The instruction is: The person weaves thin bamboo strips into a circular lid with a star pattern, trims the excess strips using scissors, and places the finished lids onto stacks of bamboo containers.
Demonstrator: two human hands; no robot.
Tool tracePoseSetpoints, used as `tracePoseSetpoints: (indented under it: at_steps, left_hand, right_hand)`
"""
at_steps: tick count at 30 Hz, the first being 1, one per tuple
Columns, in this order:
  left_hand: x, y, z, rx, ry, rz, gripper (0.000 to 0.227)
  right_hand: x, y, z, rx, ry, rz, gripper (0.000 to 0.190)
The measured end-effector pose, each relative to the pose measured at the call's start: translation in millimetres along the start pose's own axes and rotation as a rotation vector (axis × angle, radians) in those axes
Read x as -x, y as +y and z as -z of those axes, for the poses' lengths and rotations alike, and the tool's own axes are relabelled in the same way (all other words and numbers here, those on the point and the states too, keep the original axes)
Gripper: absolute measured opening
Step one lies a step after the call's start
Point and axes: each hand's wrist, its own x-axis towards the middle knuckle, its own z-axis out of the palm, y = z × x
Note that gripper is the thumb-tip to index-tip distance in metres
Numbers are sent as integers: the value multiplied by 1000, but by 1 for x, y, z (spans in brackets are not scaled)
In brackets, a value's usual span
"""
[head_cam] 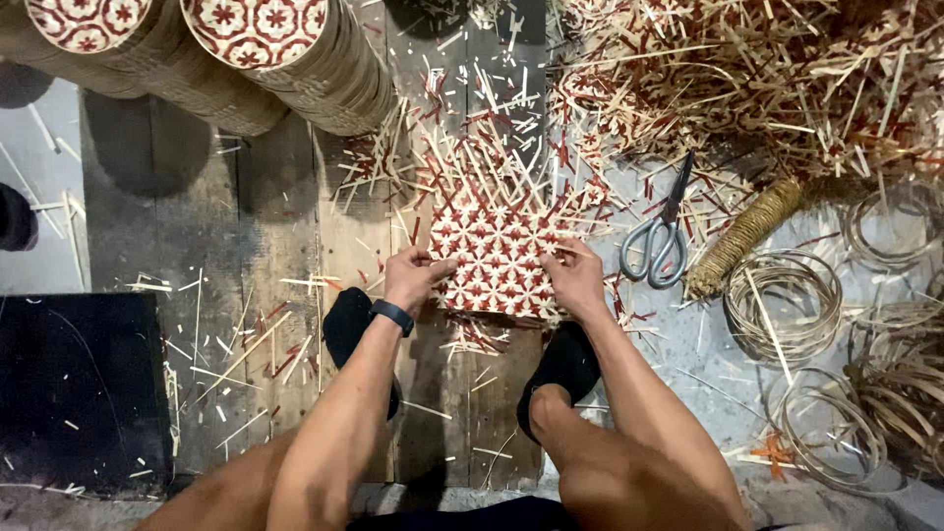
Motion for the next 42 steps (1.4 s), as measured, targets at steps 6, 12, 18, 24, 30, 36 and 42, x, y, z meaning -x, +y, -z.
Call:
tracePoseSetpoints:
  at_steps: [6, 12, 18, 24, 30, 36, 42]
  left_hand:
    - [4, -2, -7, 42, 8, 18, 25]
    - [19, 5, -14, -149, 215, -59, 44]
    - [101, -31, -74, 298, 312, 403, 81]
    - [97, -57, -102, 842, 175, 356, 21]
    - [92, -61, -93, 734, 185, 473, 15]
    - [91, -61, -84, 717, 76, 471, 13]
    - [92, -58, -86, 706, 103, 487, 12]
  right_hand:
    - [-5, -2, 2, 31, -20, -12, 28]
    - [-2, -7, 0, 52, 3, 9, 29]
    - [-1, -10, -3, 138, 59, 16, 32]
    - [0, -9, -1, 159, 69, 4, 32]
    - [1, -3, -1, -44, 103, -95, 35]
    - [18, 46, 91, -7, 491, 72, 33]
    - [66, 60, 225, 559, 920, 45, 23]
